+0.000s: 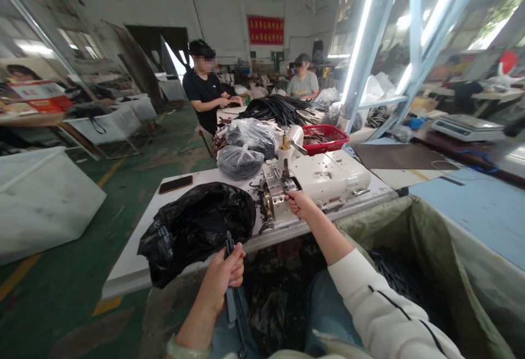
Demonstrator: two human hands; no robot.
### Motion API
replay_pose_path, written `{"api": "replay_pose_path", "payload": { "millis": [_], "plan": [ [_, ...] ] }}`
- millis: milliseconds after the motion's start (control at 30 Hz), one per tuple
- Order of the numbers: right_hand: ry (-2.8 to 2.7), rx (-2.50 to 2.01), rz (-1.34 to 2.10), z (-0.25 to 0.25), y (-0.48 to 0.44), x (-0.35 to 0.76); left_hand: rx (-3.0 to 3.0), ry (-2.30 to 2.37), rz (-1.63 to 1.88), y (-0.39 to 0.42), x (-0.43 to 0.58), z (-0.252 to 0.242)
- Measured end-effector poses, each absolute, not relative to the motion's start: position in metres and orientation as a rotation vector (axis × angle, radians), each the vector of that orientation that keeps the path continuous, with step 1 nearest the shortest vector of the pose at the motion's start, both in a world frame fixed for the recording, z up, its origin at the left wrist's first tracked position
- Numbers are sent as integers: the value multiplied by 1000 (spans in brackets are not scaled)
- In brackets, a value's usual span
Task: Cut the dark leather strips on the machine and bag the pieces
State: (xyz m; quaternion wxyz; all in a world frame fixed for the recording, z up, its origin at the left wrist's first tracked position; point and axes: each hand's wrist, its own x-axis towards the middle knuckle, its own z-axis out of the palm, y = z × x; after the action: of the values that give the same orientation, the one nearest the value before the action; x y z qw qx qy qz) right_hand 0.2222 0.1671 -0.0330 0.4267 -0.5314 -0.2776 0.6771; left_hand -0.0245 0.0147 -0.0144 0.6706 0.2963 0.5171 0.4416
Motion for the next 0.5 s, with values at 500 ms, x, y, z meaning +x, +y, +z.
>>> {"api": "replay_pose_path", "payload": {
  "millis": [500],
  "plan": [
    [-727,-1498,1128,-20,163,214,658,1197,1024,18,-27,-13]
  ]
}}
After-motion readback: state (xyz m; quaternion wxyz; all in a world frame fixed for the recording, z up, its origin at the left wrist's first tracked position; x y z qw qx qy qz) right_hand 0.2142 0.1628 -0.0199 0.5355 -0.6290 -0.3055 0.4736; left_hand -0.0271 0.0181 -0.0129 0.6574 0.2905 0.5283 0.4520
